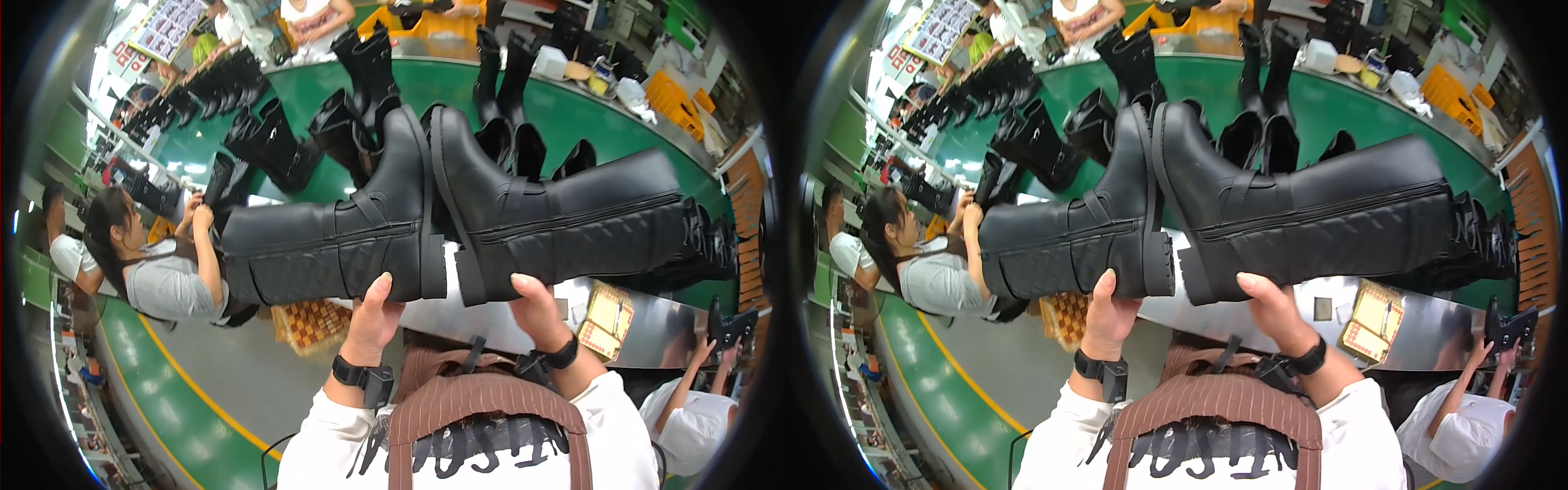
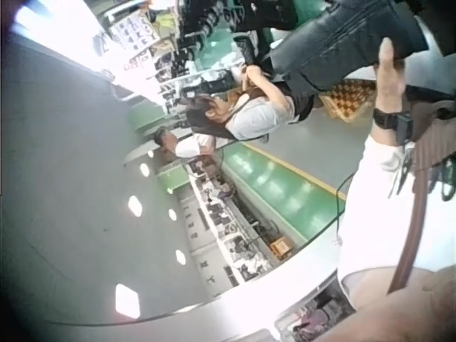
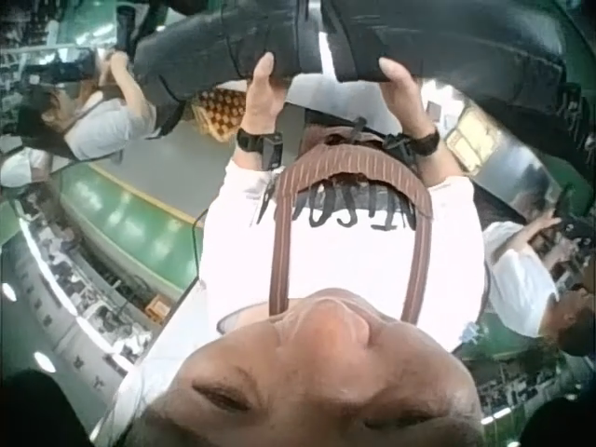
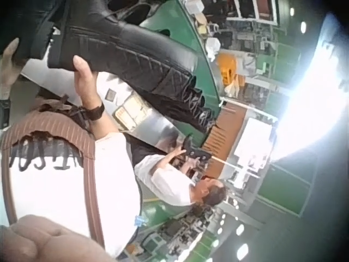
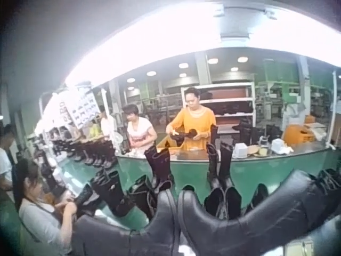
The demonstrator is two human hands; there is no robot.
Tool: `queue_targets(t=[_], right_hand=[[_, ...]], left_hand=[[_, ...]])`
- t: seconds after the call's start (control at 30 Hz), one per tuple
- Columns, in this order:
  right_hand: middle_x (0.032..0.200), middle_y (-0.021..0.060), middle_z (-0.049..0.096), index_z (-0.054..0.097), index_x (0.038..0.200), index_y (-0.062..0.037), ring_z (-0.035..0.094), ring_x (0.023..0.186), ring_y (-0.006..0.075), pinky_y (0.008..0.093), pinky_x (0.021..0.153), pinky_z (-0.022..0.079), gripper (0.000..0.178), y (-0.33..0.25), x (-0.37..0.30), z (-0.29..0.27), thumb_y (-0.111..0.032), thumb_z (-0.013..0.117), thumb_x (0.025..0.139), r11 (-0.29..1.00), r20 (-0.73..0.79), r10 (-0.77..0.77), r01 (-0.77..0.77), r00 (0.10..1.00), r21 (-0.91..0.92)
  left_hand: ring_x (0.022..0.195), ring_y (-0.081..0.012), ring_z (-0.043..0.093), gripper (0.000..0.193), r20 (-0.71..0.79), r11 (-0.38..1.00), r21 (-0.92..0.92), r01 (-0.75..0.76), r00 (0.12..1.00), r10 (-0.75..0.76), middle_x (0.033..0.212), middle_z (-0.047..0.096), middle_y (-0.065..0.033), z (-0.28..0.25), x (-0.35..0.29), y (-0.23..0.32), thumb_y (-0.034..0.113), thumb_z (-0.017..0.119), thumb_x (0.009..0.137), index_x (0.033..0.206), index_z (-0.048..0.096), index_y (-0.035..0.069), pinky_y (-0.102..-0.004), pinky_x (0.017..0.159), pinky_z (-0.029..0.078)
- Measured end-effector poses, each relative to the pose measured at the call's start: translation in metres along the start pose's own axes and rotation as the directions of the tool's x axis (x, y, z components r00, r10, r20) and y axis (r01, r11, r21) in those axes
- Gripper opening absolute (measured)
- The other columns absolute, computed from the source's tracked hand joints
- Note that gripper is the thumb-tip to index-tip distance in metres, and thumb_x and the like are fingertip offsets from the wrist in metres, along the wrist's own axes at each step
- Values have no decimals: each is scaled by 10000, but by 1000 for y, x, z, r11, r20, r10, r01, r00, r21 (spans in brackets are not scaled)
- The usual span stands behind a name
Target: The recorder is inspecting and organizing pairs of finished boots on an assembly line.
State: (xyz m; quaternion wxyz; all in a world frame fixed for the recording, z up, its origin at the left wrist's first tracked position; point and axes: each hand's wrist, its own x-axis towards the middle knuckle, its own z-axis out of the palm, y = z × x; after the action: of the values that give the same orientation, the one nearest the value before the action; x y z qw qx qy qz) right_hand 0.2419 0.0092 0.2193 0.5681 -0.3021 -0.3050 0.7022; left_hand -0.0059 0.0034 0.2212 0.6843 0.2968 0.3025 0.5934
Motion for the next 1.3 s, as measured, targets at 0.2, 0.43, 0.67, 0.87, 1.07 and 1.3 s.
queue_targets(t=[0.2, 0.43, 0.67, 0.87, 1.07, 1.3], right_hand=[[1185, 76, 617, 551, 1249, -18, 573, 1127, 190, 342, 999, 433, 458, 0, 2, 3, -114, 646, 811, 995, 2, -59, 59, 998, 85], [1189, 74, 607, 591, 1215, -6, 552, 1096, 179, 336, 976, 432, 422, 17, -36, -58, -148, 712, 837, 788, -39, -66, 28, 997, -615], [1224, 103, 601, 585, 1237, -2, 542, 1121, 222, 335, 994, 417, 450, 80, -64, -150, -181, 734, 853, 542, -147, -45, -100, 988, -834], [1283, 132, 591, 586, 1264, -33, 524, 1188, 266, 379, 1077, 363, 569, 94, -74, -198, -383, 727, 837, 632, -329, -15, -246, 944, -735], [1291, 164, 581, 571, 1254, -14, 547, 1196, 309, 370, 1003, 447, 496, 85, -100, -247, -291, 685, 859, 261, -27, -132, 8, 991, -965], [1300, 192, 571, 578, 1261, -32, 529, 1213, 358, 400, 1034, 416, 543, 105, -88, -320, -324, 705, 820, -87, -382, -398, -449, 834, -889]], left_hand=[[1213, -213, 545, 517, -24, 1000, -18, 0, 1000, -1, 1306, 577, -70, 9, 8, -7, 286, 645, 880, 1324, 526, 49, -384, 1050, 416], [1104, -165, 576, 403, -175, 896, 444, -23, 978, 112, 1216, 610, -70, -17, -22, -48, 95, 699, 865, 1243, 585, 11, -339, 989, 445], [1098, -196, 585, 438, -335, 697, 699, 157, 934, 125, 1234, 613, -108, -89, -21, -129, 187, 744, 862, 1209, 604, -42, -341, 977, 444], [1062, -241, 619, 448, -278, 491, 846, 208, 958, 72, 1183, 646, -169, -143, 5, -180, 204, 753, 852, 1137, 613, -112, -342, 964, 445], [949, -267, 654, 458, -245, 403, 893, 201, 968, 61, 1058, 678, -182, -129, -3, -155, 230, 790, 791, 1085, 626, -80, -365, 865, 496], [923, -373, 614, 304, -23, 20, 999, 29, 966, -257, 1033, 624, -220, -66, 3, -149, 83, 648, 815, 1112, 595, 44, -409, 813, 495]])
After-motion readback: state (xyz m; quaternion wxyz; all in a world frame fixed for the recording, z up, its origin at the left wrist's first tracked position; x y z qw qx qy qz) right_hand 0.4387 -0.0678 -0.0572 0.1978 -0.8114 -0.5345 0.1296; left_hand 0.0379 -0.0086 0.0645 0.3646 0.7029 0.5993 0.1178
